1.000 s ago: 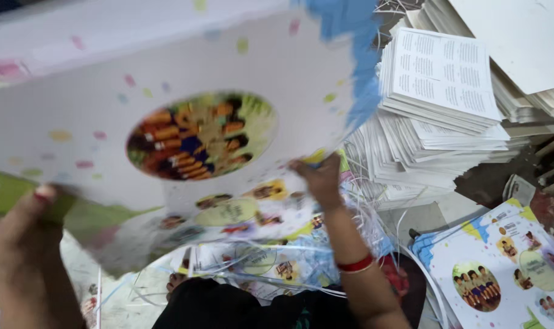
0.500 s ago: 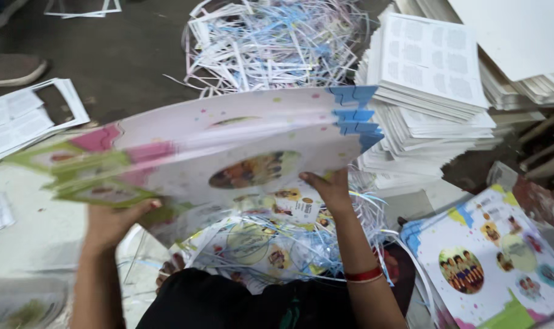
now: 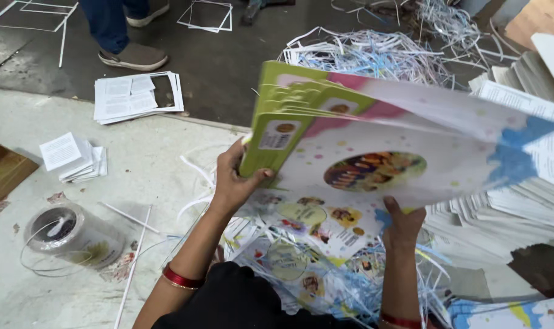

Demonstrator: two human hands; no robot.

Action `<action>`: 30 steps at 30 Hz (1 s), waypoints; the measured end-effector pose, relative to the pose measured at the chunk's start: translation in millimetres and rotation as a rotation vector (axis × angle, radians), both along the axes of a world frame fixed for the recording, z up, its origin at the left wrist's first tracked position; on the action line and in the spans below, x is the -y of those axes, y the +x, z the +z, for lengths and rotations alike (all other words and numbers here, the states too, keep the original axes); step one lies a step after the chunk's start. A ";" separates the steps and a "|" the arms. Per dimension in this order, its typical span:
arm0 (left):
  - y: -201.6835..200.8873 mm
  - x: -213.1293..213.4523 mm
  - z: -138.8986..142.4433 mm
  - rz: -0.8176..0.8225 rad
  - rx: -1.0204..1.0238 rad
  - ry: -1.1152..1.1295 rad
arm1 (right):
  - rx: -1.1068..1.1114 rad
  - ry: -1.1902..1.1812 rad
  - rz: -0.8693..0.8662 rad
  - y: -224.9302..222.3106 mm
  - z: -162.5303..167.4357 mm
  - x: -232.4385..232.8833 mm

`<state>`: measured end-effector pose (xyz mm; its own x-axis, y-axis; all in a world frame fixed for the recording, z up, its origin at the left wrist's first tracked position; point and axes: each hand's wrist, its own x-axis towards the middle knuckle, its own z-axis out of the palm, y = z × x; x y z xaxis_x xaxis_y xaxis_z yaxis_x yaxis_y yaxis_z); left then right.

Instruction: The person sits on the floor and pulls shredded paper strips off printed holiday progress cards, gathering the strips aside. They then stack the cleaned cards, tap the stack to align it, and set the stack down.

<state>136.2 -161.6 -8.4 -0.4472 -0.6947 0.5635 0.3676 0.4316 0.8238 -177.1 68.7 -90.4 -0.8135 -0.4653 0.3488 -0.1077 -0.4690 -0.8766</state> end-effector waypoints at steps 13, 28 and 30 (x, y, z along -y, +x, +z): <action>20.0 21.4 -17.6 0.059 0.244 0.210 | -0.440 0.702 -0.081 -17.8 -101.6 -1.7; 48.0 42.7 -36.4 0.009 -0.100 0.284 | -0.486 0.596 0.283 32.1 9.6 -111.2; 47.3 43.3 -38.2 0.033 -0.063 0.276 | -0.481 0.436 0.260 43.5 43.2 -115.4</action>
<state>183.4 -204.9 -46.6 -0.3921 -0.8391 0.3771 0.4112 0.2068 0.8878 -133.6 184.1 -47.1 -0.4592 -0.8032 0.3796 -0.4628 -0.1484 -0.8739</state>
